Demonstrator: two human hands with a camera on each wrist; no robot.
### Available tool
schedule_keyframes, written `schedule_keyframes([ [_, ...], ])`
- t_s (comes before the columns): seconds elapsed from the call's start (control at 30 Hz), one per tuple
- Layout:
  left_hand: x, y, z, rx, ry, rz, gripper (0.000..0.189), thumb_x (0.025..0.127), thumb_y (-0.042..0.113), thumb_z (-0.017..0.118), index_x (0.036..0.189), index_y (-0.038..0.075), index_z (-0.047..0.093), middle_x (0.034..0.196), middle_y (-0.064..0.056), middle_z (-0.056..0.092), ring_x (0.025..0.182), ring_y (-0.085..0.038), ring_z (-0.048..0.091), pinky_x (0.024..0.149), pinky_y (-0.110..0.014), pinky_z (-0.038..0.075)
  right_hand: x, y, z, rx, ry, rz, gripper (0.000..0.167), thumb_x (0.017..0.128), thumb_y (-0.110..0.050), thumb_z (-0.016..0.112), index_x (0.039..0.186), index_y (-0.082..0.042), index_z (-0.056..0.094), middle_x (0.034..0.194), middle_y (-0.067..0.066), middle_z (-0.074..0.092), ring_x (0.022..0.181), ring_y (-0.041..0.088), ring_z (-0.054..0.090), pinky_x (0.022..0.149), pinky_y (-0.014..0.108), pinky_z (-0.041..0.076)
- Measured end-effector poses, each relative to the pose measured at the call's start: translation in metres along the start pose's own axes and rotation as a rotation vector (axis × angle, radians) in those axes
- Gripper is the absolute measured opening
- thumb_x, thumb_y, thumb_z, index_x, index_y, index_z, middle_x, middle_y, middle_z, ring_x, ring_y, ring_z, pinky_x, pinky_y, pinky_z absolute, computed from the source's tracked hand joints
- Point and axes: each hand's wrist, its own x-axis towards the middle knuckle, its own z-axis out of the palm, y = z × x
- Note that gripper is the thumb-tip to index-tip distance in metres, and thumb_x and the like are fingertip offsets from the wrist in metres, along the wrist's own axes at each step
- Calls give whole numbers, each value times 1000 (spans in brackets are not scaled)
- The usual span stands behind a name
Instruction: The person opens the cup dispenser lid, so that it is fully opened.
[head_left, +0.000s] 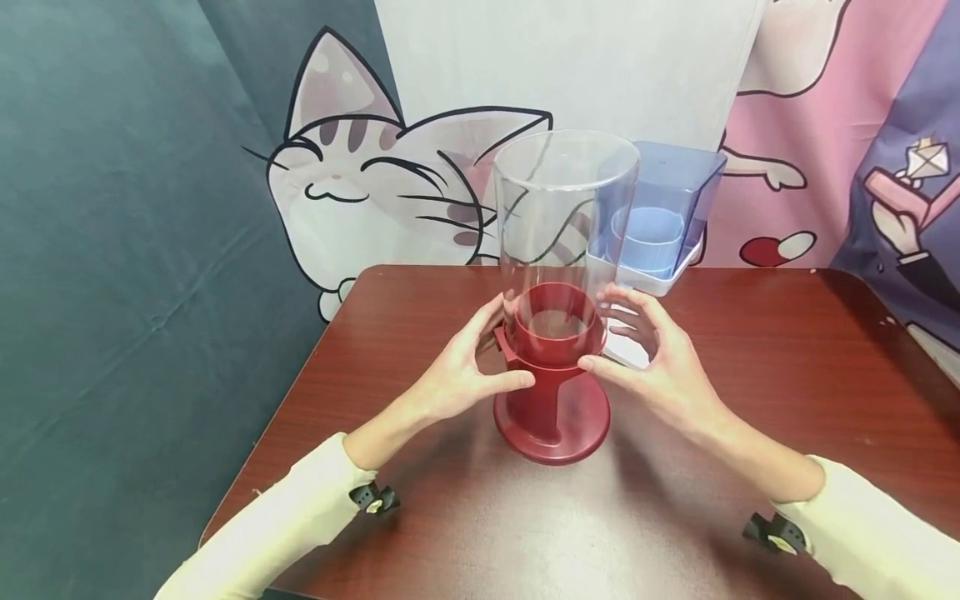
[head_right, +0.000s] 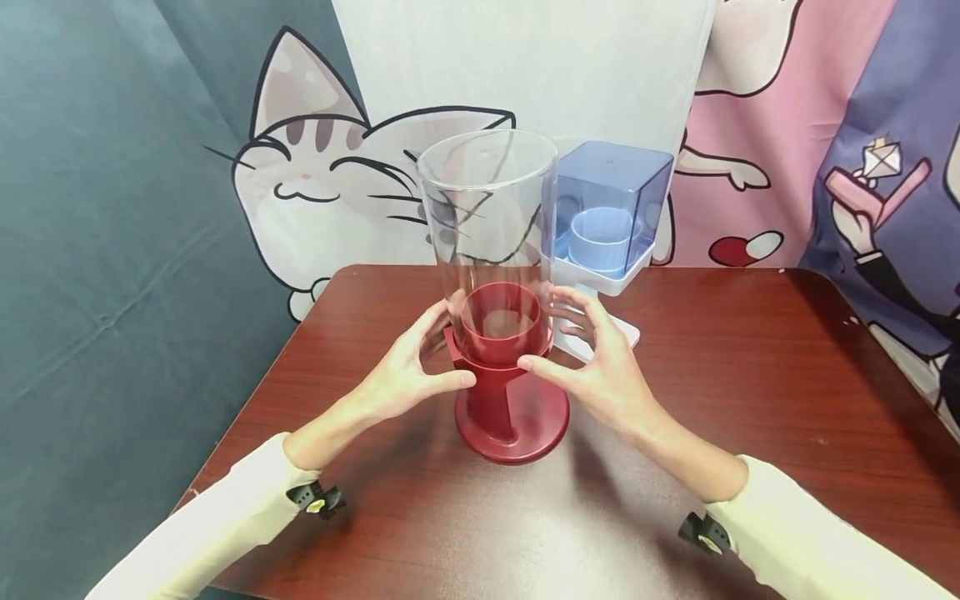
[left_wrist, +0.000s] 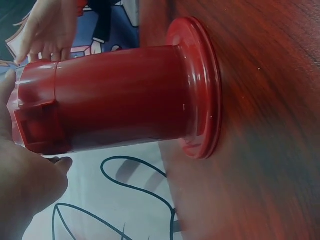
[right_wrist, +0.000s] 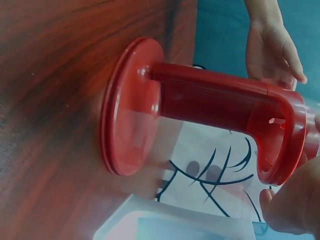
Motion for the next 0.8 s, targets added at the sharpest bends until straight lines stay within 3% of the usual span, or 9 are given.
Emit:
schedule_keyframes([
  [0.33,9,2,5,29,22,19,105,84,28,90,168,22,27,165,10,40,144,-12,45,118,-42,43,22,-8,-1,31,-59,-90,92,83,-1,90,161,-10,42,162,7,49,150,23,45,117,24,39],
  [0.57,13,1,11,-24,23,2,107,82,25,92,167,22,28,155,5,49,139,-14,50,110,-38,51,37,-24,-4,81,-85,-100,95,85,-2,89,164,-8,36,165,5,45,153,23,41,119,26,37],
  [0.8,17,1,16,-48,23,-7,104,82,20,92,165,24,30,149,1,53,131,-16,58,107,-33,53,54,-45,-6,178,-79,-126,91,88,3,83,164,-7,34,164,8,46,153,25,40,123,37,35],
])
